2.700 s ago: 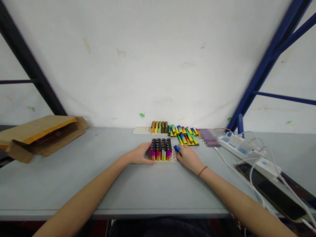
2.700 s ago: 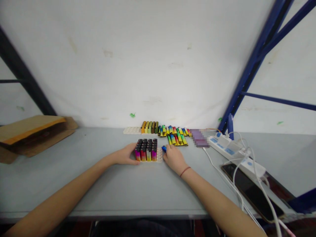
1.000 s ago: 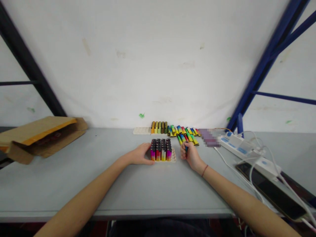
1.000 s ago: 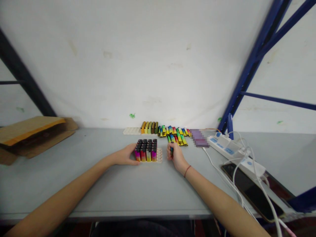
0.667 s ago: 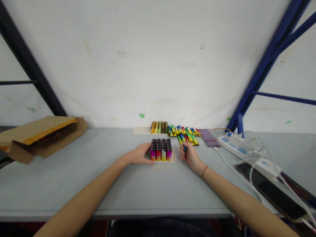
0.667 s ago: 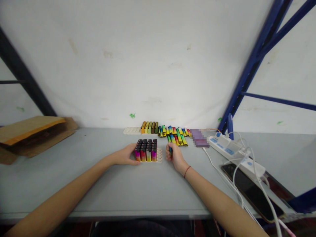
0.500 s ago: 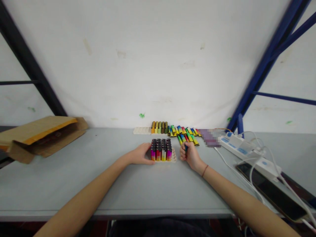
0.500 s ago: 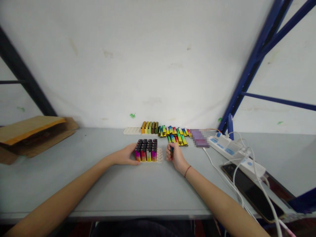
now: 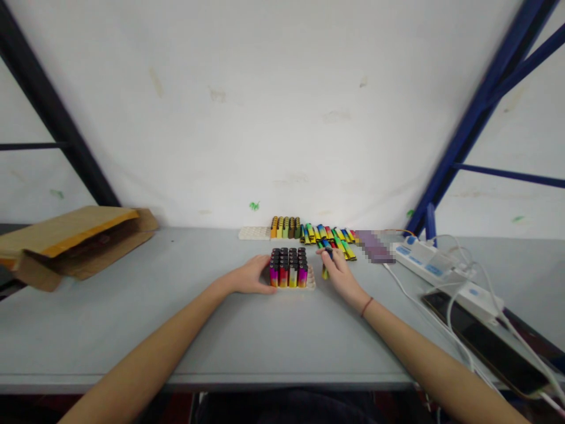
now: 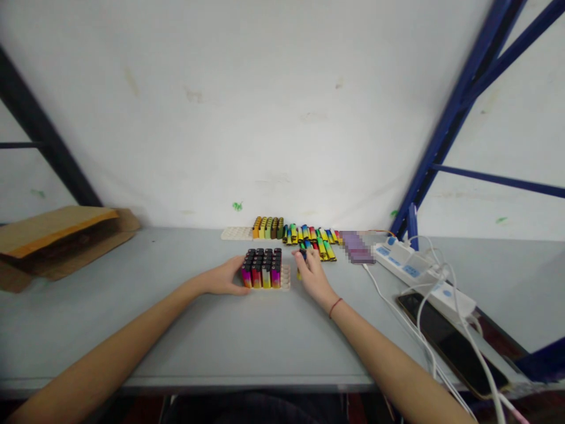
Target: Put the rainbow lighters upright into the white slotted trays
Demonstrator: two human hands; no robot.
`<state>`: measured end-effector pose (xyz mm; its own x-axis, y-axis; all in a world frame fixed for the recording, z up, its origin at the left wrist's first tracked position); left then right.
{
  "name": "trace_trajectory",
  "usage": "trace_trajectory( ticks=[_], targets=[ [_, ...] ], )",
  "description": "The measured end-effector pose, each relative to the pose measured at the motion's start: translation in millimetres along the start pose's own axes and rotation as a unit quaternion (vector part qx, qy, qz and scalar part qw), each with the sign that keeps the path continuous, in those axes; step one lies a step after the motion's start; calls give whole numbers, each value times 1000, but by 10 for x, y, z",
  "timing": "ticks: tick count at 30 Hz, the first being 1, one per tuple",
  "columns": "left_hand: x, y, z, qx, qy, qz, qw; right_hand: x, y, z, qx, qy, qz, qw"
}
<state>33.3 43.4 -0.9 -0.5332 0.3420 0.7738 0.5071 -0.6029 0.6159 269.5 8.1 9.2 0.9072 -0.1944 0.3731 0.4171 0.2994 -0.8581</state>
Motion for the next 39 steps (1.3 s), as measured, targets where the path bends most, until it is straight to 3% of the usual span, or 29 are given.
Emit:
trace_trajectory(
  ticks=[3, 8, 13, 19, 25, 30, 33, 39],
  targets=[
    [-3, -3, 5, -5, 0, -6, 1000, 4, -93, 18, 83, -14, -84, 993],
    [-8, -23, 9, -6, 3, -10, 1000, -71, -129, 9, 150, -31, -92, 984],
    [-9, -21, 2, 4, 1, -6, 1000, -116, -69, 49, 170, -38, -146, 974],
    [-11, -30, 9, -1, 0, -2, 1000, -82, -72, 94, 181, 9, -217, 959],
    [-9, -23, 11, -3, 2, -5, 1000, -127, -178, 56, 267, -16, -267, 926],
    [7, 6, 3, -3, 7, -3, 1000, 21, -44, 127, 185, 37, -466, 865],
    [2, 4, 5, -1, 2, -3, 1000, 51, 72, 126, 141, 22, -542, 828],
    [0, -3, 1, 3, 1, -3, 1000, -22, 20, 67, 171, -2, -526, 833]
  ],
)
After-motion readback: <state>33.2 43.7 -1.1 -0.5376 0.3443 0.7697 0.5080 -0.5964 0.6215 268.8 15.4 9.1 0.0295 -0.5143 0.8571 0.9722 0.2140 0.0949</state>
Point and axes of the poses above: each hand's wrist, its own z-axis towards the middle knuckle, its own x-axis out of the back of the hand, y = z × x, the point moved 6 cm from there along z, towards the middle knuckle, and after that the axes turned 10 degrees about -z, right-handed, at the moved point
